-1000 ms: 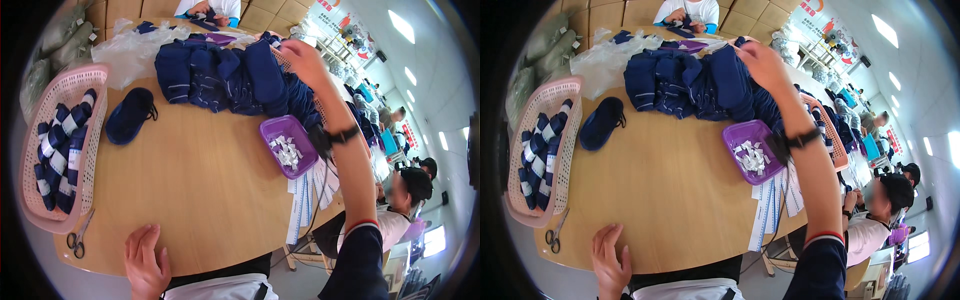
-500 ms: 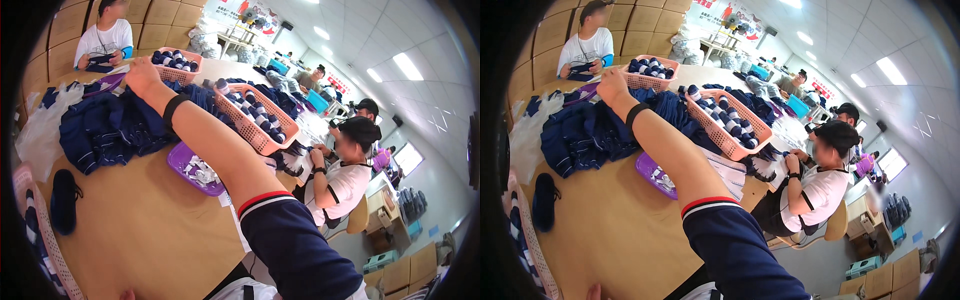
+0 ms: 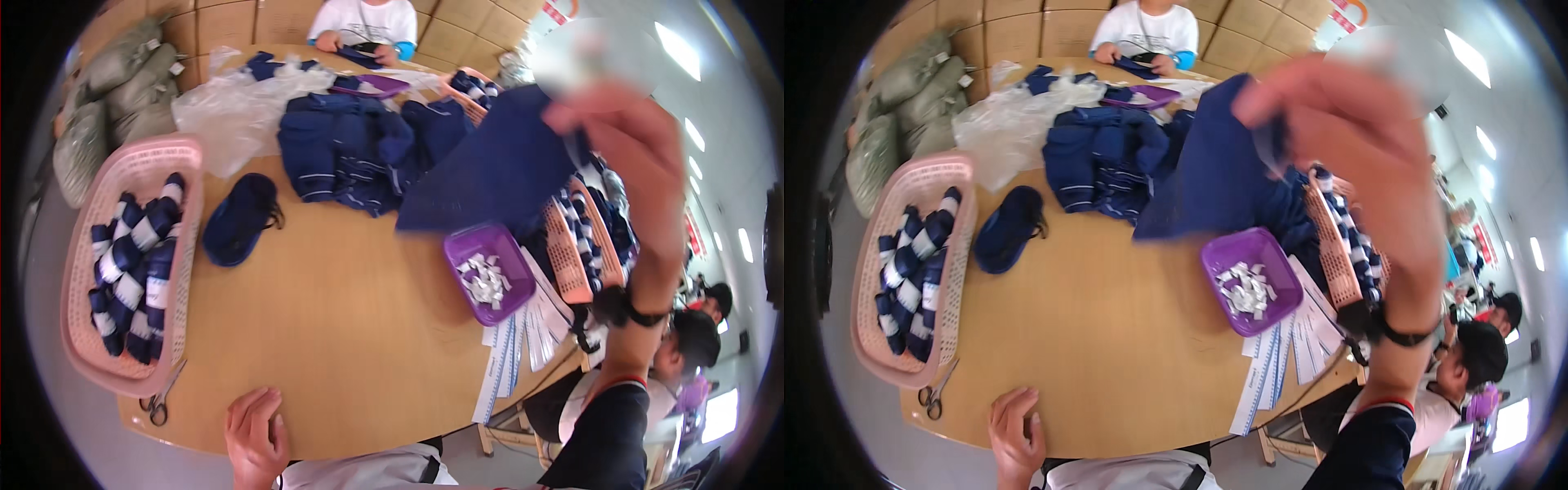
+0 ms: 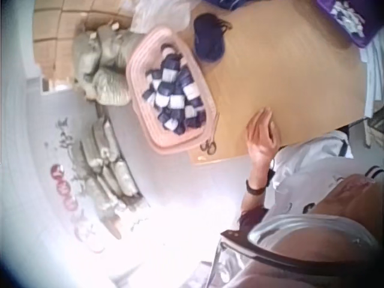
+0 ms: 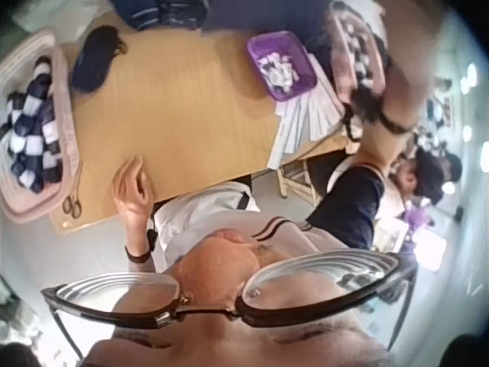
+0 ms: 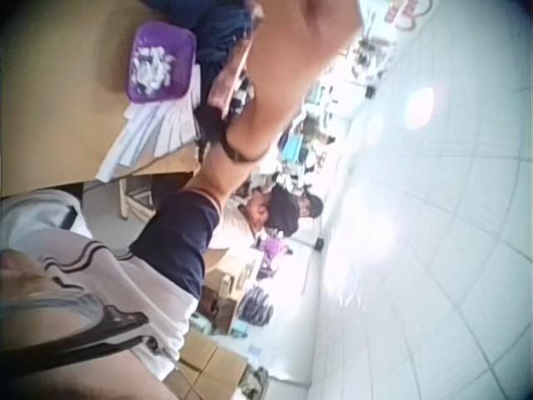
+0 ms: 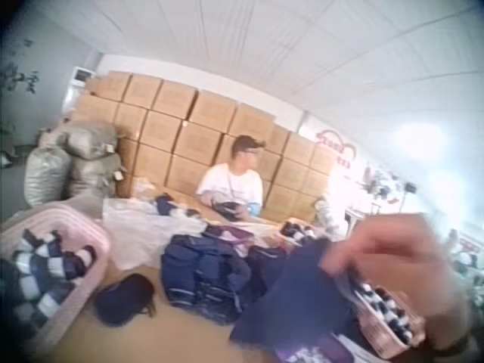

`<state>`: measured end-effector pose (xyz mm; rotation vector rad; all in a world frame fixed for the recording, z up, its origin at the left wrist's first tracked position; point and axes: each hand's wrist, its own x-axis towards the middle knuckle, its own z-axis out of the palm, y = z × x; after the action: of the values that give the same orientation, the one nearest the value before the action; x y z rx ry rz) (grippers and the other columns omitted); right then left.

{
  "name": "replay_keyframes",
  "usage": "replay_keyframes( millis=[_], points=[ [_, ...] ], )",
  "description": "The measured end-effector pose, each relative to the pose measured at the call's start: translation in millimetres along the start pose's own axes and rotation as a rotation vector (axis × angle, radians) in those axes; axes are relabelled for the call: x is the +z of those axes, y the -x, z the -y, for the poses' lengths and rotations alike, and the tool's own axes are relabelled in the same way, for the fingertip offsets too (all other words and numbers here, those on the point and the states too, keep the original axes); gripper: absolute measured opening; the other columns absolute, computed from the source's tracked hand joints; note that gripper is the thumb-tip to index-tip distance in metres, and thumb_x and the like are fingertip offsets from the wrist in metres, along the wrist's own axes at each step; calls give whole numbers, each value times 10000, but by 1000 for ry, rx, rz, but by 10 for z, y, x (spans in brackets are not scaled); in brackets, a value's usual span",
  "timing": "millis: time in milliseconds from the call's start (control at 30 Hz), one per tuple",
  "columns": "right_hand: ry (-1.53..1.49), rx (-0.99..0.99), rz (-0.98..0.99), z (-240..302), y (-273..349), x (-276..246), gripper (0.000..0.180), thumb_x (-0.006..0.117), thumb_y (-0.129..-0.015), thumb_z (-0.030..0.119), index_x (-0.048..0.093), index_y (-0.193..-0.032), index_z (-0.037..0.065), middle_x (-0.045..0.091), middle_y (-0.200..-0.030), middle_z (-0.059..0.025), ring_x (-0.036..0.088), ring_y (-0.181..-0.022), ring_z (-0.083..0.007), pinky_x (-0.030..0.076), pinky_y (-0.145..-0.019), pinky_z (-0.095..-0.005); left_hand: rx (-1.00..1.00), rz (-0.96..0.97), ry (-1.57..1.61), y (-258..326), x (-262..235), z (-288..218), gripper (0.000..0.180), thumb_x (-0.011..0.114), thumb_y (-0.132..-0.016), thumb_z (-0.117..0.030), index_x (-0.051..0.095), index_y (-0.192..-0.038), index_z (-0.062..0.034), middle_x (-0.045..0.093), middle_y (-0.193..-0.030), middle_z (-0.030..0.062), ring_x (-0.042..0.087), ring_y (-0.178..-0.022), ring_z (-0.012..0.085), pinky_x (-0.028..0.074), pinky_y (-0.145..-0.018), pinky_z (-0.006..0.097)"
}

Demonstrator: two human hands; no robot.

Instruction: Fold fabric pieces and wrap them with paper labels.

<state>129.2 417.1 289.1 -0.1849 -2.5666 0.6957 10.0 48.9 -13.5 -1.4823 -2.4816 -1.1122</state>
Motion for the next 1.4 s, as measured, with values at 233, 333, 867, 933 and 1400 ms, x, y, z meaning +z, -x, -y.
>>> replay_keyframes(
  millis=[233,333,867,933,1400],
  points=[
    [-206,-54,472,40,510,750,195,642,-929,109,672,-1096,14,699,-976,-97,680,-838,-201,514,-769,-318,36,-74,-19,89,35,14,323,614,-775,65,659,-1090,11,718,-1092,137,668,-1075,324,525,-910,450],
    [-58,93,644,-420,502,1373,203,644,-947,134,649,-1133,51,696,-1067,-122,705,-879,-268,535,-765,-370,49,-87,-18,50,65,-5,313,613,-776,65,660,-1080,11,716,-1096,137,668,-1079,320,525,-915,445],
    [1236,468,-10,-2422,-1443,1655,217,598,-946,112,739,-1088,27,737,-1154,-188,733,-1069,-322,601,-883,-413,333,92,27,93,-110,21,333,667,-861,-119,682,-1170,5,679,-1251,141,629,-1179,307,490,-1028,444],
    [1237,504,-57,-2533,-1499,1628,236,589,-952,103,731,-1119,16,733,-1176,-183,737,-1057,-317,604,-879,-400,331,77,44,75,-135,19,332,664,-857,-111,681,-1165,10,682,-1240,145,632,-1173,307,492,-1025,442],
    [853,680,138,-2534,-1393,1291,419,714,-886,298,683,-1197,19,766,-893,-172,754,-883,-300,587,-849,-421,291,55,90,105,-133,-12,292,652,-818,-60,684,-1091,38,693,-1201,176,639,-1162,330,496,-1033,438]
  ],
)
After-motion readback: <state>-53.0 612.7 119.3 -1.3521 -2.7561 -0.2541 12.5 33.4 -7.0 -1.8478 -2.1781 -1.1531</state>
